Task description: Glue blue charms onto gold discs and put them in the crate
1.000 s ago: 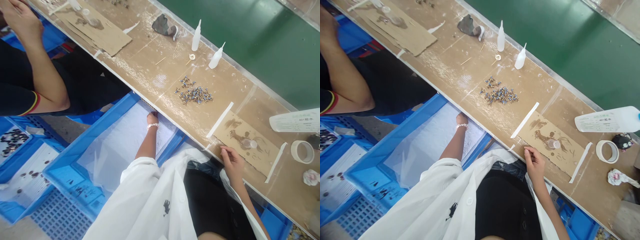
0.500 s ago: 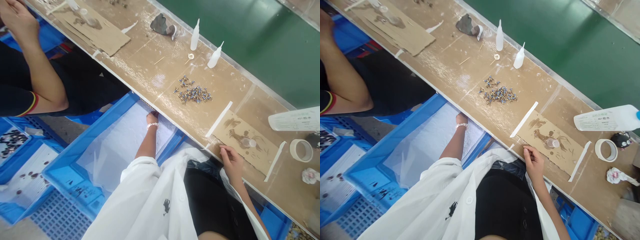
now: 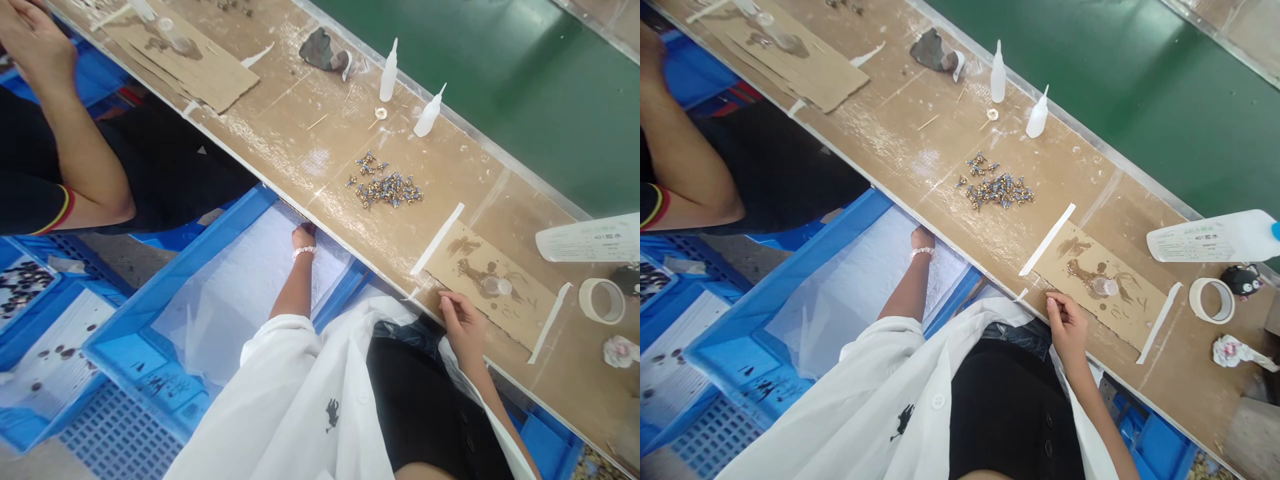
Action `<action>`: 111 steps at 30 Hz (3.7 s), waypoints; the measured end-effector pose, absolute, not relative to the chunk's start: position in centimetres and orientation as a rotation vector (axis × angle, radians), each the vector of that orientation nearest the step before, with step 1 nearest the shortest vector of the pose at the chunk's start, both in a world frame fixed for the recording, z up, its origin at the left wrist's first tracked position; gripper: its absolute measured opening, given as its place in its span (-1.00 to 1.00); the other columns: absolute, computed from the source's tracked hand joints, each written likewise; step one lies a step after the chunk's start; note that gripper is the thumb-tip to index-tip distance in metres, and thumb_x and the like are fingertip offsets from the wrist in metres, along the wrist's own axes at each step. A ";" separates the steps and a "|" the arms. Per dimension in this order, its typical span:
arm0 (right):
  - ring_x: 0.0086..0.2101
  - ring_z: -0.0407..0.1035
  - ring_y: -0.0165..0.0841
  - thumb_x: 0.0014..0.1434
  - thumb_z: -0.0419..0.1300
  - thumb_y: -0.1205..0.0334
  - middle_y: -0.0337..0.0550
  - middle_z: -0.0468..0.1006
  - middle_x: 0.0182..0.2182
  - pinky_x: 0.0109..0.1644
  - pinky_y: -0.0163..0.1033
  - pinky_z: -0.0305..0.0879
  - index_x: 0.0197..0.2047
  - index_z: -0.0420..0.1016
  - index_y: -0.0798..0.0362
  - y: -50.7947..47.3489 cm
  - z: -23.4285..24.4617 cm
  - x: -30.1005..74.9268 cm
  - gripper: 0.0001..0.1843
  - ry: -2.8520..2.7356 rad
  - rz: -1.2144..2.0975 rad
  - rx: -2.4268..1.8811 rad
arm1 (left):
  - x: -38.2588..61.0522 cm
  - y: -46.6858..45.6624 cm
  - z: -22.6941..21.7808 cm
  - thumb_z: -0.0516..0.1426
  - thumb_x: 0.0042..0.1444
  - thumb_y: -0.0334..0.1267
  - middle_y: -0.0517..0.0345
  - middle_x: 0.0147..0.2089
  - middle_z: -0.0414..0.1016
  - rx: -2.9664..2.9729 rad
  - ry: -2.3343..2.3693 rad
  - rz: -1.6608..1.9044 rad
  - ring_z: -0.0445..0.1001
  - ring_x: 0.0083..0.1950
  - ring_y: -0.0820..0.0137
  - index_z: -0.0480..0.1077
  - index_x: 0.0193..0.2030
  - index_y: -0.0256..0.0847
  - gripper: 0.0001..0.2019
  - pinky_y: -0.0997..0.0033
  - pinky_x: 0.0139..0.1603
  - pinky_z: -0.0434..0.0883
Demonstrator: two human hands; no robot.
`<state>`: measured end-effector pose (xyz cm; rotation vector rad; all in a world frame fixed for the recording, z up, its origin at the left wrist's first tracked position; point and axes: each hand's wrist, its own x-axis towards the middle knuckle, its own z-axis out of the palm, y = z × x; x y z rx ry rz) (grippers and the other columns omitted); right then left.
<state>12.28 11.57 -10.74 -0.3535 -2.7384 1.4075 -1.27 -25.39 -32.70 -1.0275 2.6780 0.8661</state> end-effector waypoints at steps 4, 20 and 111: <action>-0.48 0.41 -0.33 0.18 0.20 -0.05 -0.09 0.59 -0.41 -0.46 -0.26 0.35 -0.30 0.58 0.07 11.5 -10.5 12.2 -0.66 -2.743 1.395 -0.345 | -1.1 -25.3 -32.5 0.14 0.28 -0.16 0.02 -0.02 0.51 -1.027 2.707 0.859 0.52 -0.02 0.29 0.43 0.00 -0.27 -0.74 0.12 0.02 0.50; -0.50 0.38 -0.33 0.17 0.19 -0.07 -0.11 0.56 -0.46 -0.48 -0.25 0.32 -0.32 0.57 0.07 11.4 -10.5 12.2 -0.65 -2.743 1.398 -0.375 | -0.4 -25.3 -30.9 0.15 0.26 -0.25 -0.01 0.07 0.46 -0.850 2.811 0.616 0.43 0.12 0.21 0.42 0.03 -0.26 -0.76 0.03 0.13 0.42; -0.52 0.37 -0.36 0.18 0.22 -0.01 -0.13 0.56 -0.45 -0.49 -0.28 0.29 -0.29 0.57 0.06 11.3 -10.9 12.3 -0.71 -2.683 1.425 -0.314 | 2.8 -23.7 -28.7 0.02 0.30 -0.23 0.30 -0.46 0.21 -1.438 3.049 1.202 0.24 -0.46 0.47 0.27 -0.28 -0.23 -0.84 0.39 -0.32 0.30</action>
